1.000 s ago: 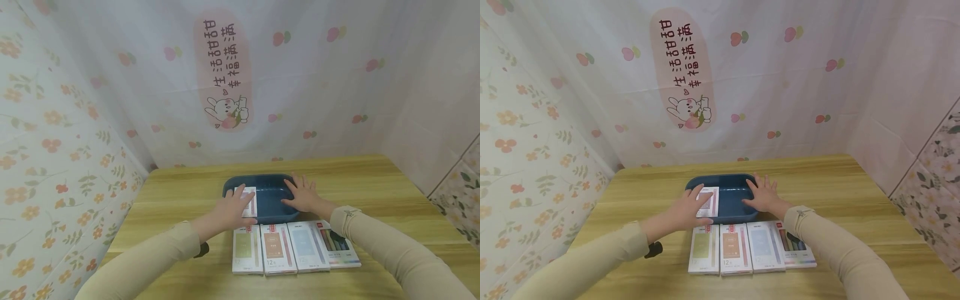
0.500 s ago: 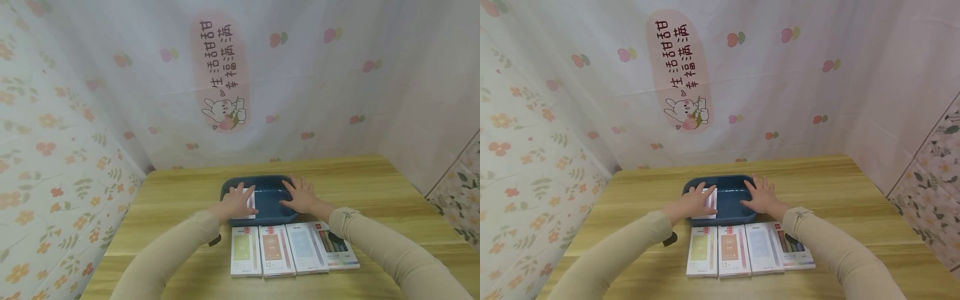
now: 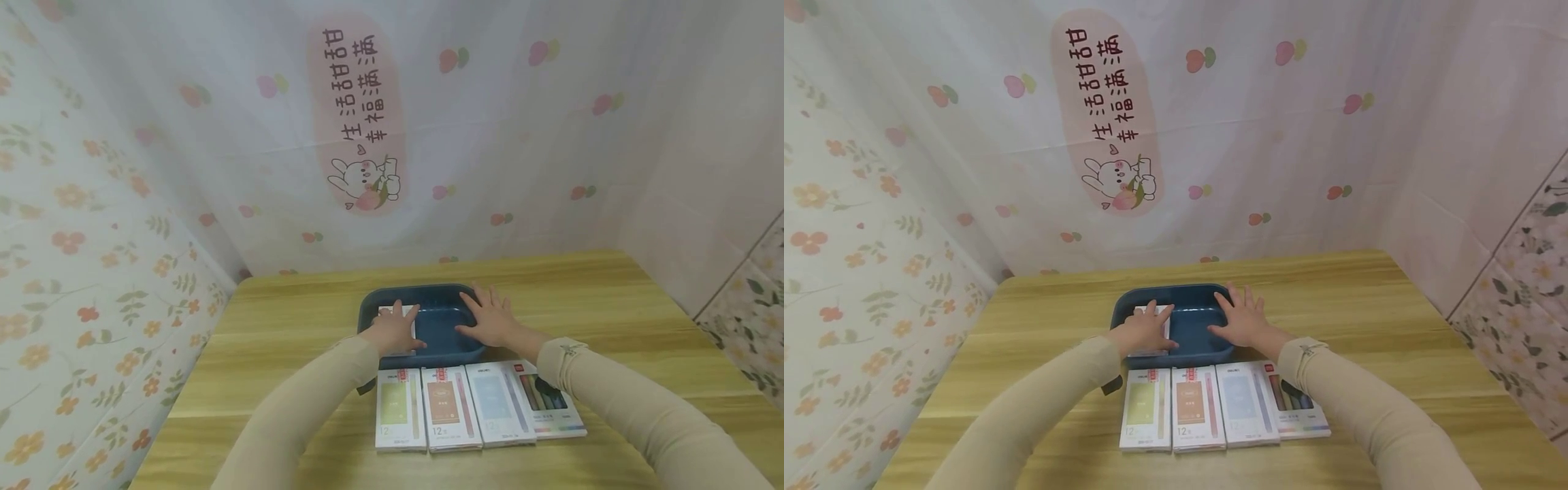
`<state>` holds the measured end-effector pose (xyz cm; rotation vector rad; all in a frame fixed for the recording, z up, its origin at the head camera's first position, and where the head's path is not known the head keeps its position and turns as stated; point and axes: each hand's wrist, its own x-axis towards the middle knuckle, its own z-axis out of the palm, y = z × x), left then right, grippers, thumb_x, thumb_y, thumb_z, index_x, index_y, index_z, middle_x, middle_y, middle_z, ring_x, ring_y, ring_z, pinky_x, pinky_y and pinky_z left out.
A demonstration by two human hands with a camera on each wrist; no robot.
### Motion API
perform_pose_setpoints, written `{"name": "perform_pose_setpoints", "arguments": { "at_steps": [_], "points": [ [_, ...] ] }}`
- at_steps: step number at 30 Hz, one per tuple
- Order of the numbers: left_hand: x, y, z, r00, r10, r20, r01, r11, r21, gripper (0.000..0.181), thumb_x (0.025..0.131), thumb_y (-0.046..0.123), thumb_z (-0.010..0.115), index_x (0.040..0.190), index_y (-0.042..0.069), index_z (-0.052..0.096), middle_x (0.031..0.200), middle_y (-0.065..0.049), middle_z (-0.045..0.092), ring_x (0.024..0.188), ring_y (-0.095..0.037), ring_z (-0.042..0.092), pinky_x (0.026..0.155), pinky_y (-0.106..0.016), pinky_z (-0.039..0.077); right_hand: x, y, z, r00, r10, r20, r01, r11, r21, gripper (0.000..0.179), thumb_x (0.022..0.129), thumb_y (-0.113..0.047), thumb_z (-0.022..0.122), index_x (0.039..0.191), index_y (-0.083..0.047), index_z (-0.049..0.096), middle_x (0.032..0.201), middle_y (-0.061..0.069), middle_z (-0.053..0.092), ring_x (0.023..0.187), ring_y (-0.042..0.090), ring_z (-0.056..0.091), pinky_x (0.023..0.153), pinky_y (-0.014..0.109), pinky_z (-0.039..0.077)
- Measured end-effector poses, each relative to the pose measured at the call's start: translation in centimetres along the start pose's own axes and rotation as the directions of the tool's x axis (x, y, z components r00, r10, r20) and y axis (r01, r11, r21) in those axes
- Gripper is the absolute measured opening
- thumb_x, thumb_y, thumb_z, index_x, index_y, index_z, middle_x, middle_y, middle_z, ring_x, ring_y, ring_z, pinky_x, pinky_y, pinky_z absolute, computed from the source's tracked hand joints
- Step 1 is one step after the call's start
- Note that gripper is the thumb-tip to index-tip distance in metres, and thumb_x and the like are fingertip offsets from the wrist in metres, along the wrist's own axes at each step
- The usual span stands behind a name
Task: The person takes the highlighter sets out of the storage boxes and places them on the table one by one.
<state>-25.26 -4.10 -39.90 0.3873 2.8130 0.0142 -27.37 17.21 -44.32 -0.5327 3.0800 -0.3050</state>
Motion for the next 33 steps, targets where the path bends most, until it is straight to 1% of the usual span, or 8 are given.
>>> {"name": "perform_pose_setpoints", "arguments": {
  "at_steps": [8, 12, 15, 18, 22, 25, 30, 33],
  "points": [
    [0.6, -0.4, 0.0, 0.997, -0.013, 0.082, 0.014, 1.0, -0.015, 0.088, 0.061, 0.059, 0.059, 0.133, 0.028, 0.018, 0.136, -0.012, 0.015, 0.114, -0.036, 0.03, 0.081, -0.046, 0.037, -0.2, -0.2, -0.3, 1.0, -0.004, 0.0, 0.004, 1.0, 0.029, 0.074, 0.075, -0.054, 0.046, 0.133, -0.015, 0.022, 0.138, 0.015, 0.004, 0.119, 0.047, 0.004, 0.086, 0.063, 0.008],
    [0.5, -0.9, -0.5, 0.994, 0.023, 0.103, -0.023, 1.0, 0.0, 0.088, 0.06, 0.059, 0.059, 0.132, 0.027, 0.02, 0.136, -0.012, 0.018, 0.115, -0.035, 0.032, 0.084, -0.046, 0.035, -0.2, -0.3, -0.4, 1.0, -0.004, -0.003, 0.004, 1.0, 0.025, 0.074, 0.075, -0.054, 0.047, 0.133, -0.014, 0.022, 0.138, 0.015, 0.005, 0.119, 0.046, 0.004, 0.086, 0.063, 0.008],
    [0.3, -1.3, -0.9, 0.992, 0.061, 0.112, -0.058, 0.998, -0.031, 0.088, 0.059, 0.057, 0.061, 0.132, 0.026, 0.023, 0.135, -0.011, 0.02, 0.115, -0.032, 0.033, 0.087, -0.045, 0.033, -0.2, -0.2, -0.3, 1.0, -0.002, -0.002, 0.002, 1.0, 0.011, 0.075, 0.075, -0.055, 0.045, 0.133, -0.014, 0.021, 0.138, 0.016, 0.005, 0.119, 0.046, 0.004, 0.086, 0.063, 0.009],
    [0.1, -1.5, -1.1, 0.988, 0.077, 0.13, -0.067, 0.994, -0.085, 0.089, 0.058, 0.056, 0.063, 0.132, 0.026, 0.023, 0.137, -0.01, 0.019, 0.118, -0.029, 0.029, 0.088, -0.046, 0.03, -0.3, -0.2, -0.2, 1.0, 0.001, -0.001, -0.001, 1.0, 0.019, 0.075, 0.075, -0.055, 0.046, 0.133, -0.014, 0.022, 0.138, 0.016, 0.005, 0.119, 0.046, 0.004, 0.086, 0.063, 0.009],
    [0.1, -1.6, -1.2, 0.986, 0.071, 0.15, -0.053, 0.991, -0.122, 0.09, 0.057, 0.054, 0.065, 0.132, 0.027, 0.022, 0.137, -0.01, 0.015, 0.12, -0.029, 0.025, 0.088, -0.05, 0.027, -0.3, -0.2, -0.2, 1.0, 0.003, -0.004, -0.003, 1.0, 0.029, 0.074, 0.074, -0.054, 0.046, 0.132, -0.014, 0.022, 0.138, 0.016, 0.005, 0.119, 0.046, 0.004, 0.087, 0.062, 0.008],
    [0.2, -1.5, -1.3, 0.986, 0.062, 0.155, -0.043, 0.992, -0.12, 0.09, 0.057, 0.053, 0.065, 0.132, 0.029, 0.022, 0.138, -0.011, 0.014, 0.12, -0.029, 0.025, 0.088, -0.051, 0.026, -0.3, -0.2, -0.2, 1.0, 0.004, -0.006, -0.003, 1.0, 0.024, 0.074, 0.075, -0.054, 0.046, 0.132, -0.015, 0.022, 0.138, 0.015, 0.006, 0.12, 0.045, 0.004, 0.087, 0.062, 0.009],
    [0.1, -1.3, -1.6, 0.983, 0.026, 0.18, -0.01, 0.996, -0.087, 0.089, 0.059, 0.054, 0.064, 0.132, 0.032, 0.019, 0.139, -0.009, 0.01, 0.121, -0.029, 0.024, 0.088, -0.054, 0.024, -0.3, -0.2, -0.3, 1.0, 0.0, 0.007, 0.0, 1.0, 0.022, 0.074, 0.075, -0.053, 0.046, 0.133, -0.014, 0.021, 0.138, 0.016, 0.006, 0.12, 0.045, 0.003, 0.086, 0.063, 0.009],
    [-0.1, -1.1, -1.9, 0.981, 0.017, 0.193, -0.008, 0.999, -0.049, 0.088, 0.06, 0.054, 0.063, 0.132, 0.032, 0.017, 0.138, -0.009, 0.011, 0.119, -0.03, 0.026, 0.087, -0.055, 0.025, -0.2, -0.3, -0.4, 1.0, 0.006, 0.014, -0.006, 1.0, 0.027, 0.074, 0.075, -0.053, 0.046, 0.133, -0.014, 0.021, 0.138, 0.016, 0.006, 0.12, 0.045, 0.003, 0.086, 0.063, 0.009]
  ]
}}
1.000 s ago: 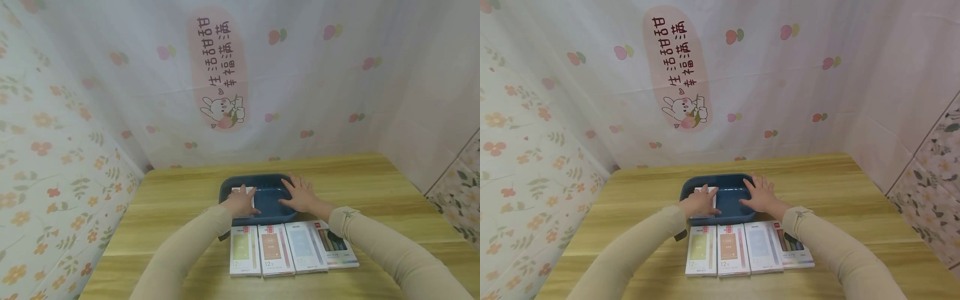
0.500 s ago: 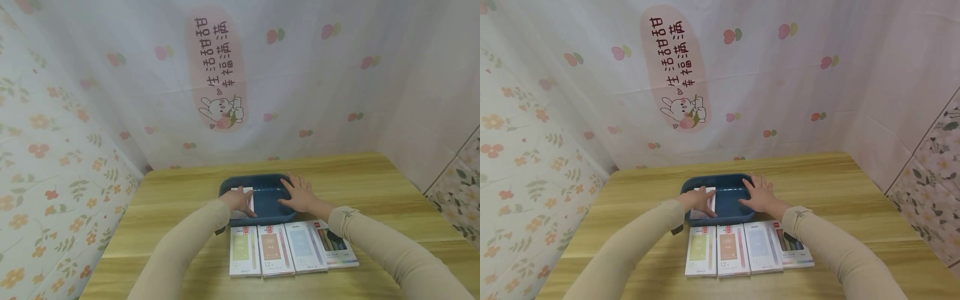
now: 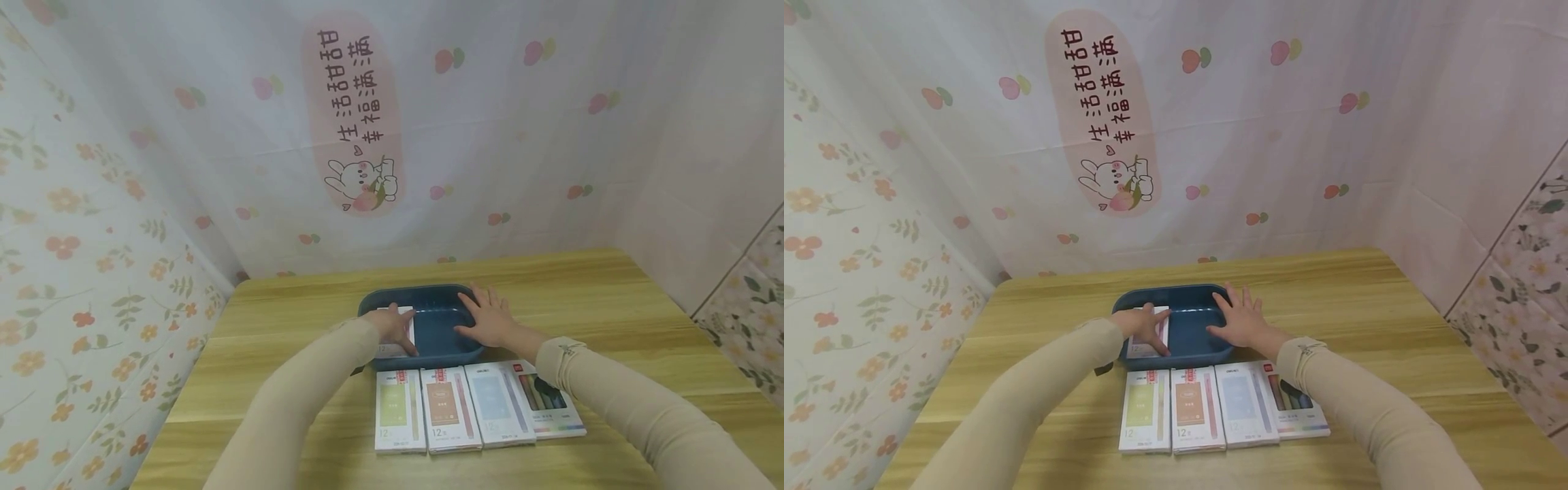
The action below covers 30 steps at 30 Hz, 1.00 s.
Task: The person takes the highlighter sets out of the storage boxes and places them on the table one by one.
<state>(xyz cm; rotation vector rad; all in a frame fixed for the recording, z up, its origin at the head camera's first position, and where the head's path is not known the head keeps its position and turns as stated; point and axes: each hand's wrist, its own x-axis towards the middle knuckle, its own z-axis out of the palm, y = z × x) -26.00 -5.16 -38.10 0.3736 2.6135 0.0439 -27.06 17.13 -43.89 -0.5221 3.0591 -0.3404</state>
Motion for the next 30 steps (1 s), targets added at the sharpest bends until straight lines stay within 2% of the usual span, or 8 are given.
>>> {"name": "perform_pose_setpoints", "arguments": {
  "at_steps": [4, 8, 15, 17, 22, 26, 28, 30],
  "points": [
    [-0.2, 0.3, -0.4, 1.0, 0.005, 0.005, -0.006, 0.999, 0.045, 0.088, 0.061, 0.054, 0.062, 0.133, 0.03, 0.017, 0.137, -0.011, 0.014, 0.117, -0.03, 0.031, 0.086, -0.053, 0.028, 0.0, 0.0, 0.0, 1.0, 0.004, 0.001, -0.004, 1.0, 0.0, 0.074, 0.075, -0.052, 0.047, 0.133, -0.014, 0.021, 0.138, 0.016, 0.006, 0.119, 0.046, 0.004, 0.086, 0.063, 0.009],
    [0.0, 0.4, -0.4, 1.0, -0.003, 0.003, 0.003, 0.999, 0.032, 0.089, 0.06, 0.054, 0.063, 0.133, 0.031, 0.017, 0.137, -0.012, 0.013, 0.116, -0.029, 0.032, 0.086, -0.052, 0.028, 0.1, 0.1, 0.1, 1.0, 0.007, 0.001, -0.007, 1.0, 0.002, 0.074, 0.075, -0.052, 0.047, 0.133, -0.015, 0.02, 0.138, 0.015, 0.005, 0.119, 0.045, 0.005, 0.086, 0.063, 0.009],
    [0.4, 0.8, -0.1, 0.998, -0.055, 0.022, 0.057, 0.995, -0.076, 0.087, 0.062, 0.052, 0.063, 0.133, 0.031, 0.017, 0.139, -0.011, 0.007, 0.12, -0.031, 0.025, 0.087, -0.056, 0.022, 0.1, 0.1, 0.1, 1.0, 0.006, 0.004, -0.006, 1.0, 0.009, 0.074, 0.075, -0.051, 0.048, 0.133, -0.014, 0.02, 0.138, 0.015, 0.004, 0.119, 0.046, 0.005, 0.086, 0.063, 0.009],
    [0.4, 0.9, -0.1, 0.998, -0.052, 0.021, 0.053, 0.996, -0.077, 0.087, 0.062, 0.05, 0.063, 0.133, 0.03, 0.016, 0.139, -0.013, 0.007, 0.119, -0.032, 0.027, 0.088, -0.054, 0.023, 0.1, 0.1, 0.1, 1.0, 0.007, 0.008, -0.007, 1.0, 0.012, 0.073, 0.075, -0.051, 0.048, 0.133, -0.015, 0.02, 0.138, 0.015, 0.003, 0.119, 0.047, 0.006, 0.086, 0.063, 0.008],
    [0.4, 1.1, -0.2, 0.996, -0.085, 0.04, 0.089, 0.991, -0.098, 0.092, 0.061, 0.049, 0.065, 0.133, 0.03, 0.012, 0.139, -0.011, 0.005, 0.118, -0.032, 0.028, 0.088, -0.054, 0.024, 0.1, 0.1, 0.2, 1.0, 0.001, -0.006, -0.001, 1.0, 0.019, 0.073, 0.075, -0.05, 0.049, 0.133, -0.014, 0.022, 0.138, 0.015, 0.003, 0.118, 0.047, 0.006, 0.086, 0.063, 0.009],
    [0.9, 1.2, -0.1, 0.993, -0.109, 0.033, 0.112, 0.988, -0.103, 0.095, 0.058, 0.049, 0.067, 0.133, 0.031, 0.012, 0.139, -0.011, 0.007, 0.117, -0.034, 0.028, 0.085, -0.056, 0.025, 0.0, 0.2, 0.2, 1.0, 0.005, -0.012, -0.005, 1.0, 0.021, 0.072, 0.075, -0.049, 0.049, 0.132, -0.014, 0.023, 0.138, 0.015, 0.004, 0.118, 0.047, 0.007, 0.086, 0.063, 0.009],
    [1.3, 1.3, 0.1, 0.992, -0.123, 0.034, 0.127, 0.982, -0.138, 0.096, 0.057, 0.047, 0.069, 0.133, 0.032, 0.012, 0.139, -0.011, 0.006, 0.118, -0.036, 0.024, 0.086, -0.056, 0.024, 0.0, 0.2, 0.2, 1.0, 0.009, -0.007, -0.009, 1.0, 0.023, 0.072, 0.075, -0.05, 0.049, 0.133, -0.015, 0.023, 0.138, 0.014, 0.004, 0.119, 0.047, 0.007, 0.086, 0.063, 0.009],
    [1.8, 1.3, 0.5, 0.991, -0.131, 0.024, 0.134, 0.975, -0.178, 0.095, 0.057, 0.044, 0.07, 0.133, 0.031, 0.014, 0.138, -0.012, 0.005, 0.115, -0.035, 0.029, 0.085, -0.054, 0.028, 0.1, 0.2, 0.2, 1.0, 0.012, 0.0, -0.012, 1.0, 0.025, 0.072, 0.075, -0.05, 0.049, 0.133, -0.015, 0.022, 0.138, 0.014, 0.004, 0.119, 0.046, 0.006, 0.087, 0.063, 0.008]
  ]
}}
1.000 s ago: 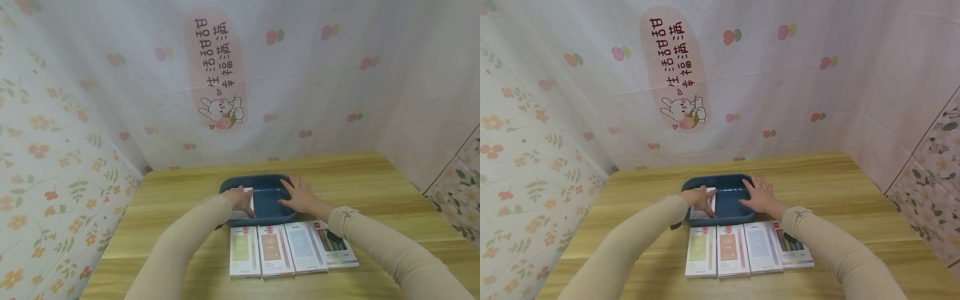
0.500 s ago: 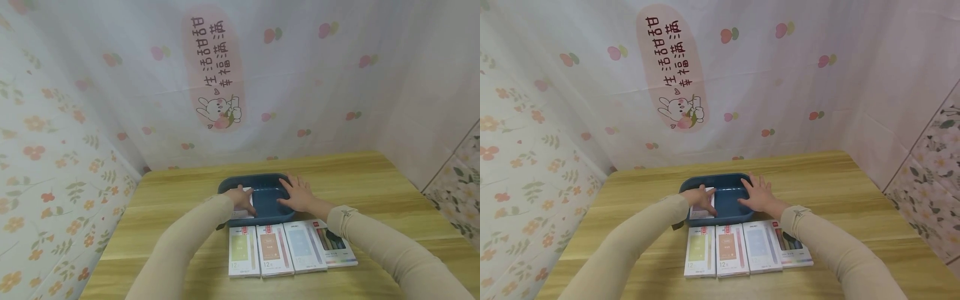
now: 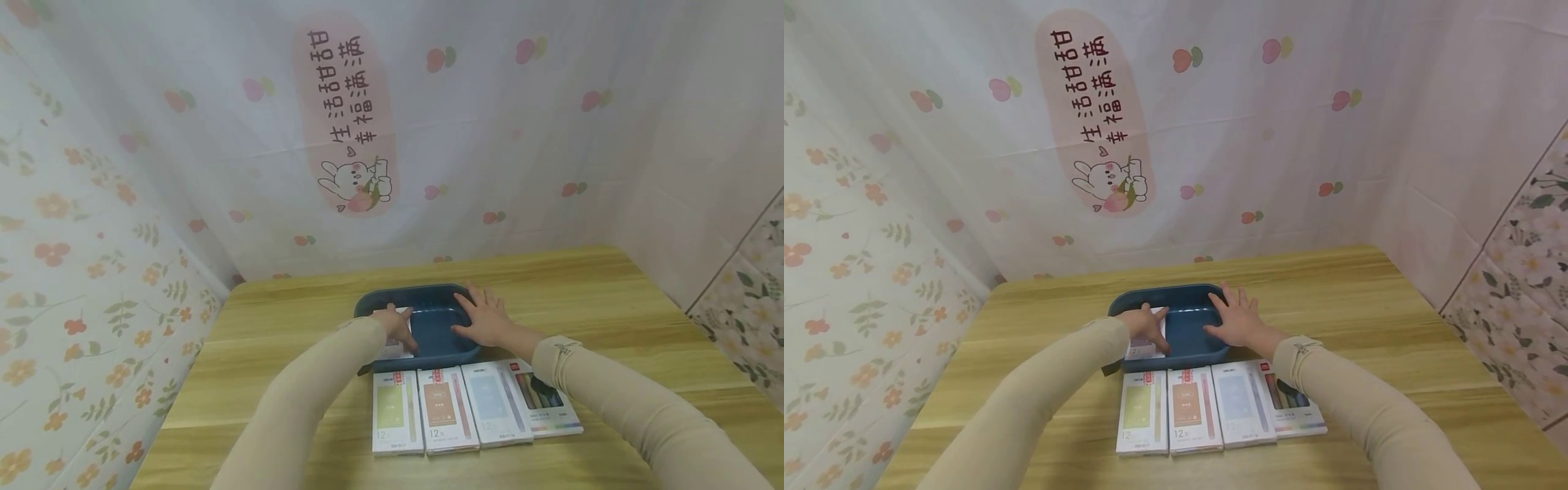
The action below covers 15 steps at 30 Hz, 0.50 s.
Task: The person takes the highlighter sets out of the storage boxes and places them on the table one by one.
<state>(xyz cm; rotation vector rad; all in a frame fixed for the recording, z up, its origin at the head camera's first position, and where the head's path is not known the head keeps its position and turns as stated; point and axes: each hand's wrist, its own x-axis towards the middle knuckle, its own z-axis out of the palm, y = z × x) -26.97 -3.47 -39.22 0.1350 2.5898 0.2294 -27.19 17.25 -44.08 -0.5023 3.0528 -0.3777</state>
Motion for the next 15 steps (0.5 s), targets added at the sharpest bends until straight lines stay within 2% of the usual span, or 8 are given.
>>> {"name": "perform_pose_setpoints", "arguments": {
  "at_steps": [3, 6, 8, 12, 15],
  "points": [
    [0.7, 0.0, 0.6, 1.0, -0.004, -0.017, 0.004, 0.999, -0.037, 0.093, 0.059, 0.04, 0.07, 0.133, 0.03, 0.016, 0.137, -0.015, 0.004, 0.102, -0.03, 0.042, 0.079, -0.046, 0.037, 0.0, 0.0, 0.0, 1.0, -0.007, 0.002, 0.007, 1.0, 0.001, 0.072, 0.076, -0.05, 0.048, 0.133, -0.015, 0.022, 0.138, 0.015, 0.004, 0.119, 0.046, 0.006, 0.086, 0.063, 0.008],
    [1.4, 0.0, 1.2, 0.999, -0.004, -0.049, 0.004, 1.0, -0.001, 0.089, 0.061, 0.041, 0.068, 0.133, 0.028, 0.017, 0.135, -0.018, 0.007, 0.085, -0.025, 0.051, 0.069, -0.04, 0.041, 0.1, -0.1, 0.0, 1.0, -0.007, 0.003, 0.007, 1.0, 0.003, 0.071, 0.076, -0.051, 0.047, 0.133, -0.015, 0.022, 0.138, 0.015, 0.003, 0.119, 0.046, 0.006, 0.086, 0.063, 0.008],
    [1.8, 0.2, 1.5, 0.998, -0.005, -0.07, 0.008, 0.999, 0.034, 0.088, 0.061, 0.043, 0.066, 0.133, 0.027, 0.018, 0.134, -0.02, 0.01, 0.085, -0.025, 0.052, 0.066, -0.038, 0.042, 0.0, -0.1, 0.0, 1.0, -0.006, 0.0, 0.006, 1.0, 0.006, 0.071, 0.076, -0.05, 0.047, 0.133, -0.015, 0.022, 0.138, 0.014, 0.004, 0.119, 0.046, 0.006, 0.087, 0.063, 0.008],
    [2.3, 0.6, 1.9, 0.994, 0.005, -0.106, 0.003, 0.997, 0.076, 0.085, 0.061, 0.044, 0.066, 0.132, 0.026, 0.022, 0.131, -0.019, 0.018, 0.107, -0.028, 0.037, 0.071, -0.046, 0.038, 0.1, 0.0, 0.1, 1.0, -0.004, -0.015, 0.004, 1.0, 0.007, 0.071, 0.076, -0.049, 0.049, 0.132, -0.015, 0.023, 0.138, 0.015, 0.006, 0.119, 0.046, 0.008, 0.086, 0.063, 0.009],
    [2.4, 0.7, 2.1, 0.993, 0.015, -0.116, -0.006, 0.997, 0.081, 0.085, 0.061, 0.043, 0.066, 0.132, 0.025, 0.023, 0.13, -0.016, 0.022, 0.116, -0.028, 0.022, 0.074, -0.053, 0.034, 0.1, 0.0, 0.1, 1.0, -0.001, -0.023, 0.001, 1.0, 0.007, 0.071, 0.075, -0.049, 0.05, 0.132, -0.014, 0.024, 0.138, 0.015, 0.007, 0.118, 0.046, 0.008, 0.087, 0.063, 0.009]
  ]
}}
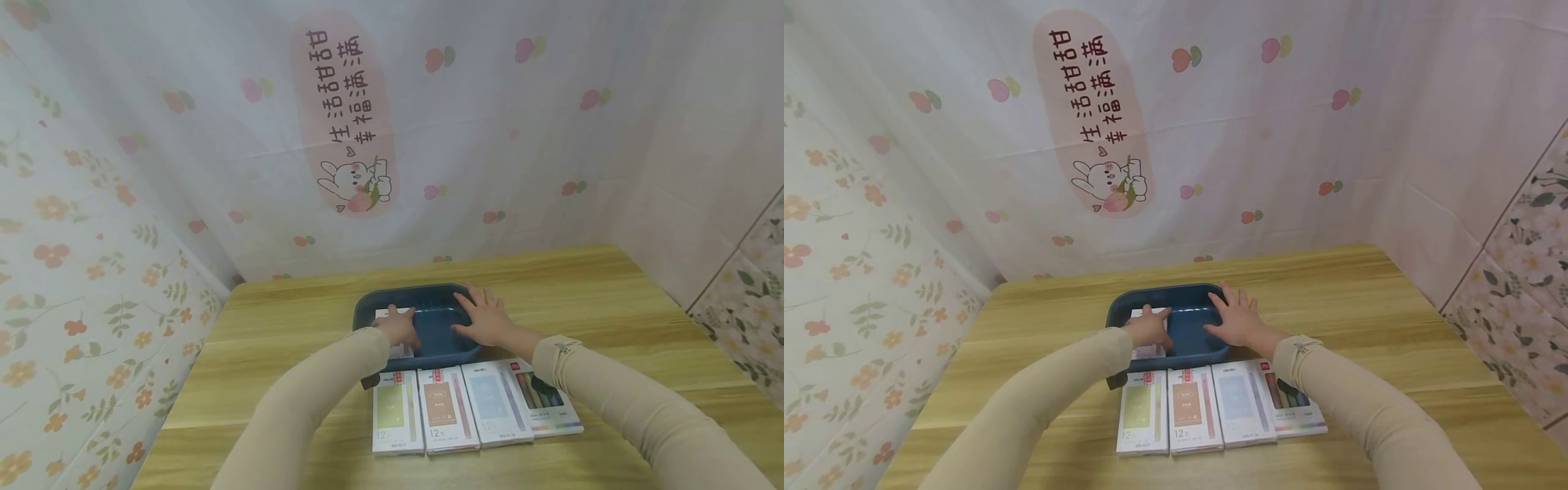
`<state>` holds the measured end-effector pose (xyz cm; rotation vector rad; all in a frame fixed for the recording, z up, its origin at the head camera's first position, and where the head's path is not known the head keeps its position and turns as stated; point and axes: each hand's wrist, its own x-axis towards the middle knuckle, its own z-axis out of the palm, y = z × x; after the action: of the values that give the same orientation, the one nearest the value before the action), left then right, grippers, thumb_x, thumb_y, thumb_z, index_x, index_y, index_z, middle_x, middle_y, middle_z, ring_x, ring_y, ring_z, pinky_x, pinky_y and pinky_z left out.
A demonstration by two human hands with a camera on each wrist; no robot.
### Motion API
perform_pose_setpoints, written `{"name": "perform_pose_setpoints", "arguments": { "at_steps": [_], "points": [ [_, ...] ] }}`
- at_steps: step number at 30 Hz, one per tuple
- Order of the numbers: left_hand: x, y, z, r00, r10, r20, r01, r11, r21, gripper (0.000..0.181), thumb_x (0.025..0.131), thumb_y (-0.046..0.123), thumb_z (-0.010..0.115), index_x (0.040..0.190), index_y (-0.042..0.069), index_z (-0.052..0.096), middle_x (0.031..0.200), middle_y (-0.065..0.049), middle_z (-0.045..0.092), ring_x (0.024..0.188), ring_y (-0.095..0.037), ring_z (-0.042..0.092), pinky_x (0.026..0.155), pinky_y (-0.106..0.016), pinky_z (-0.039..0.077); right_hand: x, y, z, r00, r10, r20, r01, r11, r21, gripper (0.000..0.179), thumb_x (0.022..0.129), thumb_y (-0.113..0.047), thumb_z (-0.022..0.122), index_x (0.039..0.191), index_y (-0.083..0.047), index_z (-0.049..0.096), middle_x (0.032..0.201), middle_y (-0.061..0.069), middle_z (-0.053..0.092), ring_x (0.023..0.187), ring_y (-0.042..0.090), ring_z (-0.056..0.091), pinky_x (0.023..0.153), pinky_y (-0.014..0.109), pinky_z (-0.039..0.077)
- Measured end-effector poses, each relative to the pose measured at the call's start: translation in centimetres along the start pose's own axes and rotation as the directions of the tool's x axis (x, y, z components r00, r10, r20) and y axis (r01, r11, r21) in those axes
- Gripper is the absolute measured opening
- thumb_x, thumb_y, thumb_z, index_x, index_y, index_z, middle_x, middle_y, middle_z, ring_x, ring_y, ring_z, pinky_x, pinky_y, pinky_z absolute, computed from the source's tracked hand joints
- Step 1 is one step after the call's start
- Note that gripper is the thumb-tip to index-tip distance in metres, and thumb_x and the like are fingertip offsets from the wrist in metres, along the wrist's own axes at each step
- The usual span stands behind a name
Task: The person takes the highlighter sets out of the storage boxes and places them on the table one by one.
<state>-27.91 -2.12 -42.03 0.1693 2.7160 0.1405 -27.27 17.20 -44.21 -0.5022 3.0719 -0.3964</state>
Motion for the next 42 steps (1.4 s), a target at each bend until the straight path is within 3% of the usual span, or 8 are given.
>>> {"name": "perform_pose_setpoints", "arguments": {
  "at_steps": [6, 11, 19, 32, 42],
  "points": [
    [0.1, -0.1, 0.1, 1.0, -0.007, -0.001, 0.007, 1.0, 0.0, 0.084, 0.061, 0.042, 0.067, 0.131, 0.028, 0.023, 0.129, -0.016, 0.023, 0.115, -0.027, 0.023, 0.076, -0.053, 0.032, -0.1, 0.0, 0.0, 1.0, -0.001, 0.013, 0.001, 1.0, 0.002, 0.071, 0.076, -0.048, 0.049, 0.132, -0.014, 0.024, 0.138, 0.015, 0.006, 0.118, 0.047, 0.008, 0.086, 0.063, 0.009],
    [0.4, -0.4, 0.1, 0.999, 0.029, -0.036, -0.027, 0.999, 0.044, 0.078, 0.061, 0.043, 0.066, 0.129, 0.031, 0.03, 0.125, -0.014, 0.028, 0.106, -0.029, 0.034, 0.072, -0.052, 0.035, -0.1, -0.1, -0.2, 1.0, 0.0, 0.01, 0.0, 1.0, 0.007, 0.071, 0.076, -0.049, 0.049, 0.132, -0.014, 0.024, 0.138, 0.015, 0.006, 0.118, 0.047, 0.009, 0.086, 0.063, 0.01],
    [0.1, -0.2, -0.5, 0.997, 0.058, -0.046, -0.053, 0.993, 0.103, 0.07, 0.063, 0.042, 0.065, 0.126, 0.031, 0.036, 0.124, -0.014, 0.032, 0.101, -0.032, 0.039, 0.07, -0.052, 0.035, 0.0, 0.0, 0.0, 1.0, -0.004, 0.014, 0.004, 1.0, 0.007, 0.071, 0.076, -0.049, 0.049, 0.132, -0.014, 0.024, 0.138, 0.015, 0.006, 0.118, 0.047, 0.009, 0.086, 0.063, 0.01],
    [-1.9, 0.0, -2.6, 0.993, 0.105, -0.046, -0.105, 0.994, 0.007, 0.072, 0.068, 0.037, 0.064, 0.13, 0.026, 0.029, 0.128, -0.014, 0.027, 0.099, -0.035, 0.039, 0.077, -0.049, 0.032, 0.0, -0.1, -0.3, 1.0, -0.003, 0.02, 0.003, 1.0, -0.023, 0.071, 0.076, -0.049, 0.048, 0.132, -0.013, 0.023, 0.137, 0.017, 0.007, 0.117, 0.048, 0.01, 0.086, 0.063, 0.011],
    [-2.9, -0.3, -4.5, 0.989, 0.128, -0.074, -0.128, 0.992, 0.009, 0.074, 0.069, 0.036, 0.062, 0.131, 0.026, 0.025, 0.132, -0.016, 0.019, 0.101, -0.03, 0.04, 0.075, -0.044, 0.033, -0.1, -0.3, -0.4, 1.0, 0.002, 0.018, -0.002, 1.0, -0.021, 0.07, 0.076, -0.047, 0.049, 0.132, -0.012, 0.025, 0.137, 0.017, 0.008, 0.118, 0.047, 0.01, 0.086, 0.063, 0.012]
  ]
}}
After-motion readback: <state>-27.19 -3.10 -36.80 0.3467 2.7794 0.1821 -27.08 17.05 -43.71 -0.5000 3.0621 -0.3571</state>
